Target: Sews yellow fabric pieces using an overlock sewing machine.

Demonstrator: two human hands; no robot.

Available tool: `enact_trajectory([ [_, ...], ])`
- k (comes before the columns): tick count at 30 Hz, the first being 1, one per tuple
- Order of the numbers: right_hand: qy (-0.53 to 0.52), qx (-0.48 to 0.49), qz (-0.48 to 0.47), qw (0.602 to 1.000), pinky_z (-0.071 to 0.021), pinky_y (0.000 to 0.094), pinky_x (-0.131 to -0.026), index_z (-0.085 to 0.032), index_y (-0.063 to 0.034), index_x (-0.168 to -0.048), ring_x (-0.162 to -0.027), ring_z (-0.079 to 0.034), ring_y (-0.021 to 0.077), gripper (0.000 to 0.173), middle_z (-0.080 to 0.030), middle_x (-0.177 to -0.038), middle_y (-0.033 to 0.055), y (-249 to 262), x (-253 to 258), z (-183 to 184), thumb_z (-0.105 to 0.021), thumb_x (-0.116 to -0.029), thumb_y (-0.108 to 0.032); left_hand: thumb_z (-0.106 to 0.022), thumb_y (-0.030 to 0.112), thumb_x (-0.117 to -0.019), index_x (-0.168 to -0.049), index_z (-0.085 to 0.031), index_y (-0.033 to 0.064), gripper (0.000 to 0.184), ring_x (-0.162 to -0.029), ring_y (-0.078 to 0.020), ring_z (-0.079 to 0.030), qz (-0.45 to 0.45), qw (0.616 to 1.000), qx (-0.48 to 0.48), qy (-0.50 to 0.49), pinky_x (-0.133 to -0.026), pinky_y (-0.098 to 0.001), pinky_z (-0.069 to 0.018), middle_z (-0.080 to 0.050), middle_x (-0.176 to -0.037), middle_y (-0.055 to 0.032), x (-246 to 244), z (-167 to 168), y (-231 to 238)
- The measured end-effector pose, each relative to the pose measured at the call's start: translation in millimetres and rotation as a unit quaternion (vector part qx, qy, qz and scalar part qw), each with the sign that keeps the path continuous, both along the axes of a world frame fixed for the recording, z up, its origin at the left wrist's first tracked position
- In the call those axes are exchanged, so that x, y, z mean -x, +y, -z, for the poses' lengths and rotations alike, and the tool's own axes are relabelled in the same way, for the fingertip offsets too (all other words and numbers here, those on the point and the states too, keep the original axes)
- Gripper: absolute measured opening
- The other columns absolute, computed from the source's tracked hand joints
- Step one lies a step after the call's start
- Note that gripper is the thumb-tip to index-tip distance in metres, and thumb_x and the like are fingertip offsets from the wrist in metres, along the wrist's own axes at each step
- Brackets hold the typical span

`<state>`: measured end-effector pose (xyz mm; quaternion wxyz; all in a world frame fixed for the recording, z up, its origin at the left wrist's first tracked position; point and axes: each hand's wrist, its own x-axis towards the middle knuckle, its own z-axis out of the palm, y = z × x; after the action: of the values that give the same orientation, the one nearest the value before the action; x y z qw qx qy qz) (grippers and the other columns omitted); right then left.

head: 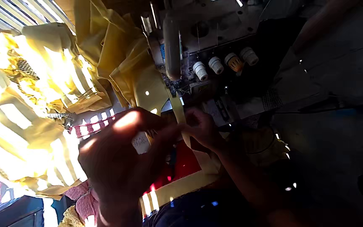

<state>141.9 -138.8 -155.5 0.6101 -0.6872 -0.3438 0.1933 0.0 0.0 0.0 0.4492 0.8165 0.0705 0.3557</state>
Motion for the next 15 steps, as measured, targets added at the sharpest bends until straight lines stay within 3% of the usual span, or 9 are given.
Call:
enact_trajectory([
  [1,0.012,-0.001,-0.03,0.999,-0.0609,0.0306,-0.072,-0.069,-0.0022,-0.101,-0.08,-0.068,0.0108,0.026,-0.07,-0.091,0.0062,1,-3,1,-0.08,-0.0889,-0.023,-0.053,0.032,-0.1067,-0.096,-0.069,0.017,0.024,-0.08,-0.0019,-0.068,-0.049,0.999,0.0,0.023,-0.072,-0.0241,-0.0593,-0.07,-0.088,0.0123,-13,9,35],
  [4,0.01,-0.02,-0.092,0.996,-0.0592,0.0265,-0.079,-0.07,-0.0011,-0.097,-0.085,-0.068,0.0063,0.023,-0.071,-0.091,0.0051,-7,-11,6,-0.076,-0.0924,-0.023,-0.037,0.039,-0.1107,-0.108,-0.069,0.0131,0.041,-0.089,-0.0046,-0.068,-0.2,0.969,0.073,0.126,-0.076,-0.0281,-0.056,-0.072,-0.104,0.0057,-59,34,126],
  [6,0.006,-0.038,-0.111,0.993,-0.0572,0.0253,-0.084,-0.071,-0.0005,-0.094,-0.091,-0.067,0.0059,0.023,-0.072,-0.094,0.0056,-10,-17,9,-0.075,-0.093,-0.023,-0.04,0.045,-0.1089,-0.129,-0.062,0.0104,0.046,-0.097,-0.0077,-0.065,-0.229,0.947,0.107,0.198,-0.081,-0.0298,-0.0539,-0.066,-0.123,-0.0019,-87,50,161],
  [8,-0.007,-0.043,-0.122,0.992,-0.0553,0.0311,-0.096,-0.071,0.0007,-0.092,-0.104,-0.068,0.0121,0.023,-0.073,-0.099,0.0095,-11,-20,11,-0.075,-0.0932,-0.022,-0.054,0.048,-0.1032,-0.151,-0.043,0.0066,0.064,-0.118,-0.024,-0.062,-0.182,0.935,0.097,0.29,-0.099,-0.0456,-0.0523,-0.059,-0.138,-0.0169,-106,60,172],
  [9,-0.019,-0.041,-0.123,0.991,-0.0535,0.0343,-0.102,-0.071,0.001,-0.091,-0.107,-0.068,0.0149,0.023,-0.073,-0.099,0.0108,-10,-20,12,-0.075,-0.0934,-0.022,-0.062,0.047,-0.0997,-0.151,-0.042,0.0018,0.071,-0.123,-0.0363,-0.059,-0.158,0.929,0.065,0.328,-0.103,-0.0578,-0.0466,-0.057,-0.138,-0.0255,-112,64,173],
  [10,-0.035,-0.037,-0.119,0.992,-0.0521,0.0365,-0.106,-0.071,0.0006,-0.09,-0.11,-0.069,0.0167,0.023,-0.074,-0.099,0.011,-10,-18,12,-0.075,-0.0935,-0.022,-0.066,0.048,-0.0975,-0.144,-0.049,-0.002,0.071,-0.12,-0.0451,-0.058,-0.145,0.925,0.018,0.35,-0.1,-0.0674,-0.043,-0.059,-0.13,-0.0302,-115,66,173],
  [12,-0.057,-0.031,-0.11,0.992,-0.0529,0.0345,-0.104,-0.072,-0.0009,-0.089,-0.11,-0.068,0.0169,0.023,-0.074,-0.098,0.01,-9,-15,13,-0.075,-0.0945,-0.023,-0.064,0.048,-0.0973,-0.122,-0.063,-0.0003,0.055,-0.096,-0.0438,-0.066,-0.172,0.922,-0.088,0.336,-0.084,-0.0699,-0.0479,-0.069,-0.105,-0.0253,-112,65,181],
  [14,-0.067,-0.028,-0.104,0.992,-0.0535,0.0327,-0.103,-0.072,-0.0018,-0.089,-0.109,-0.069,0.0161,0.023,-0.074,-0.097,0.0092,-9,-13,14,-0.074,-0.0947,-0.024,-0.058,0.048,-0.1001,-0.112,-0.066,-0.0003,0.05,-0.09,-0.0433,-0.067,-0.242,0.913,-0.15,0.294,-0.081,-0.0701,-0.0475,-0.069,-0.101,-0.0253,-100,53,193],
  [15,-0.068,-0.026,-0.104,0.992,-0.0534,0.0328,-0.103,-0.071,-0.0017,-0.088,-0.109,-0.069,0.0162,0.023,-0.074,-0.096,0.009,-9,-13,14,-0.074,-0.0949,-0.024,-0.056,0.054,-0.1006,-0.114,-0.066,0.0031,0.053,-0.092,-0.0377,-0.068,-0.292,0.903,-0.166,0.267,-0.083,-0.0649,-0.0503,-0.069,-0.104,-0.0216,-91,48,204],
])
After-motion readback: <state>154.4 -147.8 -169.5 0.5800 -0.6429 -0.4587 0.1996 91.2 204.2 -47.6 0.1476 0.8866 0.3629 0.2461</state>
